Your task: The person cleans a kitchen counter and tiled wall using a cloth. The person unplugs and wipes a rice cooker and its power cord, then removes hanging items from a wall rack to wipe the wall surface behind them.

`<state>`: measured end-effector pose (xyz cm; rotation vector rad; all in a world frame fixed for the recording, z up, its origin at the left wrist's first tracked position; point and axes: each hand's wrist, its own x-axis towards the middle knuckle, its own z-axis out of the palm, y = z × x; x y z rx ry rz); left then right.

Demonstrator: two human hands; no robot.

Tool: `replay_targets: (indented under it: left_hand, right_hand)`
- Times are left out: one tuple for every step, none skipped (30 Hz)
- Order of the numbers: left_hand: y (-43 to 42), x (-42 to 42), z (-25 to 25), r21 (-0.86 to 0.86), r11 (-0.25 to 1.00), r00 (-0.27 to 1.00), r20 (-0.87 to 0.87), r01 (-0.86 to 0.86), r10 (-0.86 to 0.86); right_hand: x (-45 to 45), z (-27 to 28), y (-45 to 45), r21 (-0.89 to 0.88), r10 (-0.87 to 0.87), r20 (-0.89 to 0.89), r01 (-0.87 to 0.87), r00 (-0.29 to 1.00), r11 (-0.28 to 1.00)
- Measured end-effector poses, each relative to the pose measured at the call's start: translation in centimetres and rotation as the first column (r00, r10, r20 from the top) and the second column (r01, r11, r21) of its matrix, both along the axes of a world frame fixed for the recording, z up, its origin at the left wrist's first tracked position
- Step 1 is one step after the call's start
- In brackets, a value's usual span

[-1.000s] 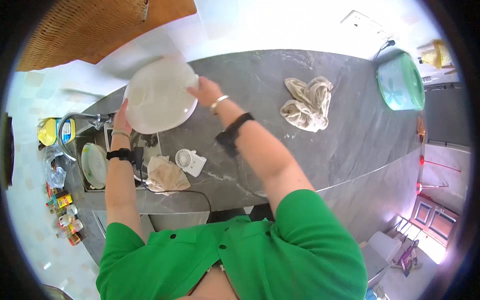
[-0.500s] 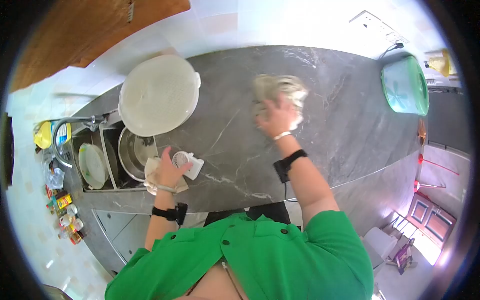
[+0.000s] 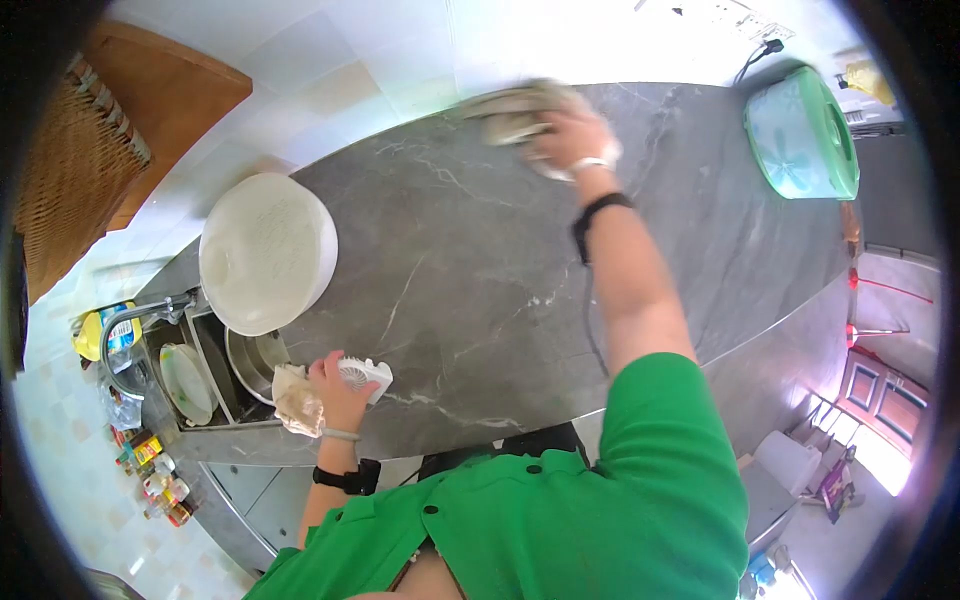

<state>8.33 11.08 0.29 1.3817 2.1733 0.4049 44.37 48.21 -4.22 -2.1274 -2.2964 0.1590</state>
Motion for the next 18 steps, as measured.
replay_targets:
  left_hand:
    - [0.1, 0.6, 0.4, 0.029, 1.0, 1.0, 0.0, 0.005, -0.005]
    - [0.1, 0.9, 0.5, 0.057, 0.998, 1.0, 0.001, 0.012, -0.012]
    - [0.0, 1.1, 0.4, 0.083, 0.996, 1.0, 0.009, 0.017, -0.017]
    - [0.0, 1.3, 0.3, 0.112, 0.993, 0.999, 0.02, 0.027, -0.029]
    - [0.2, 1.7, 0.2, 0.143, 0.989, 0.998, 0.036, 0.041, -0.046]
    - [0.2, 2.0, 0.0, 0.148, 0.988, 0.998, 0.049, 0.042, -0.05]
    - [0.2, 2.3, -0.1, 0.153, 0.987, 0.997, 0.06, 0.043, -0.053]
    - [0.5, 2.7, -0.1, 0.156, 0.987, 0.996, 0.066, 0.046, -0.057]
    - [1.1, 3.2, 0.5, 0.152, 0.985, 0.993, 0.074, 0.077, -0.089]
    - [1.8, 3.7, 0.7, 0.168, 0.979, 0.989, 0.068, 0.116, -0.129]
    - [2.5, 4.2, 1.0, 0.179, 0.972, 0.985, 0.057, 0.152, -0.165]
    - [3.1, 4.7, 1.3, 0.188, 0.964, 0.979, 0.044, 0.186, -0.197]
    - [3.8, 5.3, 1.5, 0.19, 0.96, 0.976, 0.035, 0.205, -0.215]
    - [4.7, 6.0, 1.7, 0.194, 0.956, 0.973, 0.025, 0.222, -0.231]
    - [5.6, 6.7, 1.7, 0.198, 0.952, 0.971, 0.014, 0.233, -0.241]
    - [6.6, 7.5, 1.6, 0.219, 0.943, 0.966, -0.004, 0.252, -0.257]
    - [7.4, 8.0, 1.5, 0.233, 0.935, 0.963, -0.027, 0.267, -0.268]
    - [8.1, 8.6, 1.4, 0.246, 0.928, 0.959, -0.048, 0.281, -0.278]
  right_hand:
    - [5.2, -0.1, 0.3, -0.005, -0.175, -0.011, 0.175, 0.984, 0.984]
    - [9.2, 0.8, -0.3, -0.039, -0.378, 0.006, 0.378, 0.926, 0.925]
    - [14.0, -0.4, -0.8, -0.024, -0.504, -0.033, 0.504, 0.863, 0.864]
    - [16.6, -1.1, -2.1, 0.0, -0.689, -0.026, 0.689, 0.725, 0.725]
    - [17.1, -0.7, -3.8, -0.006, -0.789, -0.05, 0.79, 0.612, 0.613]
    - [18.0, -1.9, -4.6, 0.005, -0.803, -0.062, 0.805, 0.592, 0.593]
    - [17.0, -1.5, -5.6, -0.116, -0.77, -0.134, 0.762, 0.624, 0.638]
    - [13.7, -2.3, -7.0, -0.014, -0.742, -0.136, 0.748, 0.656, 0.664]
    - [9.9, -3.3, -8.9, 0.149, -0.526, -0.106, 0.536, 0.844, 0.831]
    - [4.6, -2.5, -10.7, 0.136, -0.359, -0.127, 0.375, 0.925, 0.917]
    - [0.0, -3.1, -12.1, 0.238, -0.116, -0.036, 0.121, 0.993, 0.964]
    - [-5.5, 0.6, -13.0, 0.053, -0.063, -0.051, 0.065, 0.997, 0.996]
    - [-8.2, 0.6, -13.1, 0.129, 0.234, -0.182, -0.212, 0.955, 0.969]
    - [-11.2, 1.8, -12.8, 0.019, 0.353, -0.231, -0.358, 0.907, 0.934]
    - [-13.5, 1.7, -11.7, 0.095, 0.485, -0.177, -0.475, 0.857, 0.875]
    - [-14.8, 1.5, -10.4, 0.163, 0.609, -0.108, -0.59, 0.786, 0.791]
    - [-15.3, 1.4, -8.6, 0.078, 0.607, -0.1, -0.602, 0.788, 0.795]
    - [-15.4, 1.4, -6.2, -0.009, 0.607, -0.092, -0.61, 0.789, 0.792]
